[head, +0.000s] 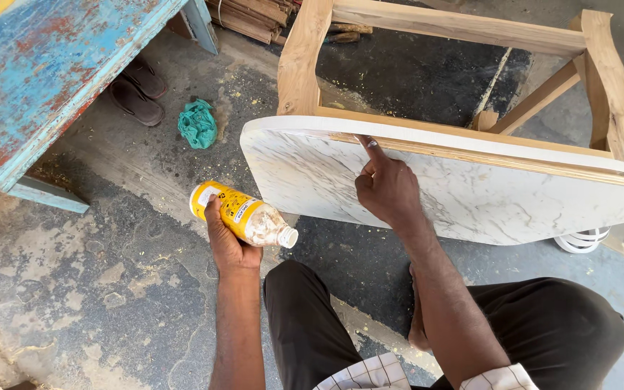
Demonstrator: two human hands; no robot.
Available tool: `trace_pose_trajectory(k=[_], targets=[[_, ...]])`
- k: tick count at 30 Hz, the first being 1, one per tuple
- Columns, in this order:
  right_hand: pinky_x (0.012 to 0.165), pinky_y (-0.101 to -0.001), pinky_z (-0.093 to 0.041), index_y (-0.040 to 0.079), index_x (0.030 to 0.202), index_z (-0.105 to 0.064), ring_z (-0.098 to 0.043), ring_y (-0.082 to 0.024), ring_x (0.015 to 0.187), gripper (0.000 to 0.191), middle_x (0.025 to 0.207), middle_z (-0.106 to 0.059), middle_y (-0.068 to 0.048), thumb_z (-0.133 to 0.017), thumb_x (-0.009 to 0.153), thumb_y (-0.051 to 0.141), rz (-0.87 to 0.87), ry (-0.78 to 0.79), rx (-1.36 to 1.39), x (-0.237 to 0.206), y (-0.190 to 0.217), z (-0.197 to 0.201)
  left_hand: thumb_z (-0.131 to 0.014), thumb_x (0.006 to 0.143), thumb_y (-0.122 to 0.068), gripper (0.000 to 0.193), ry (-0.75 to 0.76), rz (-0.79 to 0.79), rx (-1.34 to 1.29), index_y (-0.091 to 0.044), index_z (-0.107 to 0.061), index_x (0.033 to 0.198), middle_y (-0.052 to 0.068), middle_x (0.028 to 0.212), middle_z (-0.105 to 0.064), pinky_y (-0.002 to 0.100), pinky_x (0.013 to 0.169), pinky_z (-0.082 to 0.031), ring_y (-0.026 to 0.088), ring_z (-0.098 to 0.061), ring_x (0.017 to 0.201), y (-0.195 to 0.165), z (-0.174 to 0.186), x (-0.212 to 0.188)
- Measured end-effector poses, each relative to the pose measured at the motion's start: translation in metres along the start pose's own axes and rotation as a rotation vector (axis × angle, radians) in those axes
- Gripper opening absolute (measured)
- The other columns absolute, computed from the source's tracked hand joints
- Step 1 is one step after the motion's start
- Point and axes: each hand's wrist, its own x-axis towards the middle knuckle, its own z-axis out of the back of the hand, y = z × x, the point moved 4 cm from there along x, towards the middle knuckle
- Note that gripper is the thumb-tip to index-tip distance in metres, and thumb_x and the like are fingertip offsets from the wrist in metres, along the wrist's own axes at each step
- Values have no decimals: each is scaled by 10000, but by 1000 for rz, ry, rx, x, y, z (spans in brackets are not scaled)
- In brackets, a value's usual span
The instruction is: The person sits on the floor with a wooden tabletop on their lap and applies white edge banding tape to its curved edge. They press the tape along the edge, apply glue from a yellow bottle onto the exposed wood edge using a small stick, and continue pressing and aligning the banding around the curve.
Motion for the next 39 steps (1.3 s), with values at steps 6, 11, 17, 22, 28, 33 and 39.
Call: trace_pose_trajectory(k=[6,11,17,22,28,33,39], targets=[[512,-381,-573,186,1612,-358,-675,-218,546,795,669,-690,-66,-576,856,75,52,67,-360,3,0,-22,-765,877,-358,652,-46,11,40,-83,-513,1412,80,1204,-656,443,948,-617,234,-683,1123,0,8,-13],[442,-338,-558,-2,1583,-309,-662,-159,498,812,640,-680,-30,-594,827,73,22,-125,-119,-9,1,-32,-749,877,-363,681,-103,5,51,-67,-487,1431,110,1232,-651,452,960,-626,247,-688,1147,0,8,-20],[488,-367,-554,-6,1542,-404,-634,-178,469,779,584,-653,-41,-606,794,73,140,-207,-103,-10,26,-43,-745,887,-366,684,-59,-7,60,-59,-481,1438,121,1238,-656,460,958,-619,261,-685,1138,-2,7,-21],[434,-370,-542,-59,1547,-359,-582,-218,395,795,490,-602,-51,-593,803,99,49,-66,-233,2,44,-44,-739,887,-375,666,-57,-12,55,-74,-494,1429,112,1237,-663,464,953,-618,261,-691,1131,-5,10,-21],[393,-321,-522,-37,1573,-363,-529,-147,373,769,505,-595,-21,-584,850,103,-10,-79,-186,-12,44,-28,-764,876,-384,685,10,-43,39,-52,-497,1413,117,1188,-667,462,914,-622,273,-691,1081,-6,6,-13],[464,-313,-500,108,1261,-749,-609,-144,540,463,789,-712,-6,-541,859,10,288,237,484,-70,45,-24,-804,851,-368,740,-12,-54,-23,-21,-485,1421,122,1196,-663,454,912,-623,272,-685,1085,-13,-9,0],[528,-384,-519,22,1175,-719,-645,-210,551,497,791,-707,-78,-591,697,-11,450,297,248,-87,63,-48,-811,829,-364,807,-48,-60,66,18,-444,1438,152,1212,-645,464,913,-643,279,-695,1120,-17,-31,1]])
